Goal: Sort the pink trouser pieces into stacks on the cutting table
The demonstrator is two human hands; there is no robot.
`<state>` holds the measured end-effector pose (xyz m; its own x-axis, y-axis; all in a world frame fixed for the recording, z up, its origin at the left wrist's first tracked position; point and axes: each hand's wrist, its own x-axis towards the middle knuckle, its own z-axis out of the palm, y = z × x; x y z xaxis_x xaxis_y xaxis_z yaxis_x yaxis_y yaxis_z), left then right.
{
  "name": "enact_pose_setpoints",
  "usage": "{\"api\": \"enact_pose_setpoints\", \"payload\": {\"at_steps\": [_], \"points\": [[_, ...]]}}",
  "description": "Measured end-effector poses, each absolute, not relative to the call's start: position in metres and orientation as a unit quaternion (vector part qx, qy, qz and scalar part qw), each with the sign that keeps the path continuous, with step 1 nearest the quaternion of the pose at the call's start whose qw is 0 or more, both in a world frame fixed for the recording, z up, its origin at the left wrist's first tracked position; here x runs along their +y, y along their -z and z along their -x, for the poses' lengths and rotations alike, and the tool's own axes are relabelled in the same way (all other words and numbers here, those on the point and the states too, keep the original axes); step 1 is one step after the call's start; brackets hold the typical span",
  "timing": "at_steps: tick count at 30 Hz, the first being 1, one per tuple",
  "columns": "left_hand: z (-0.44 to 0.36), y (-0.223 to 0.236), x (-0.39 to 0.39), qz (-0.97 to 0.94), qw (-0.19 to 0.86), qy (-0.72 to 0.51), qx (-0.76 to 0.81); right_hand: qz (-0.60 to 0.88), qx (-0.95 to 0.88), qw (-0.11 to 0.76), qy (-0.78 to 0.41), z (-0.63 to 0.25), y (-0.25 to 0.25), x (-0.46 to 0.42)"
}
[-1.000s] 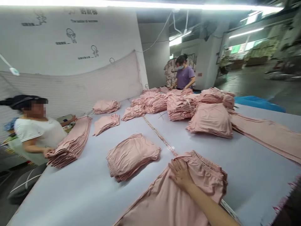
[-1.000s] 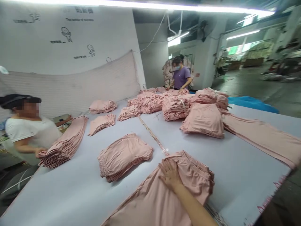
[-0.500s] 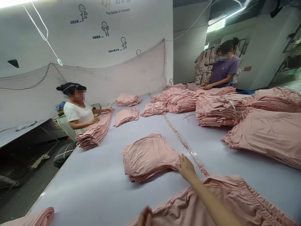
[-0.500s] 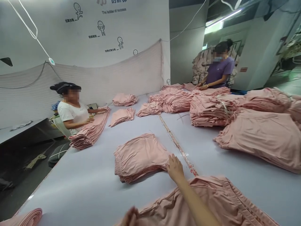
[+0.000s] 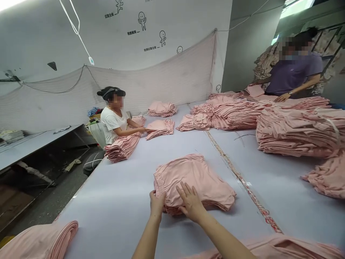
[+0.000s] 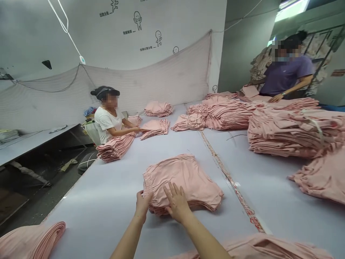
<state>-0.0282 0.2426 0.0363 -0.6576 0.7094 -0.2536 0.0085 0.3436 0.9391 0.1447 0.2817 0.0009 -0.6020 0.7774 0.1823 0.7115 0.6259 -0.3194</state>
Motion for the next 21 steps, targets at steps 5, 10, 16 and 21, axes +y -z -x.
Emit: {"api": "enact_pose_setpoints", "payload": {"at_steps": [5,10,16,21], "points": [[-0.005,-0.062,0.257,-0.387,0.313,-0.522,0.693,0.411,-0.83,0.289,-0.243,-0.104,-0.002,0.294],[-0.031,-0.074,0.28,-0.469,0.309,-0.532,0.634,0.45,-0.677,0.416,-0.408,-0.1,0.005,0.326],[0.0,-0.047,0.269,-0.235,0.249,-0.638,0.69,0.463,-0.565,0.467,-0.498,-0.11,0.013,0.346],[0.022,-0.027,0.255,-0.113,0.286,-0.646,0.698,0.434,-0.521,0.478,-0.559,-0.106,0.012,0.338]]}}
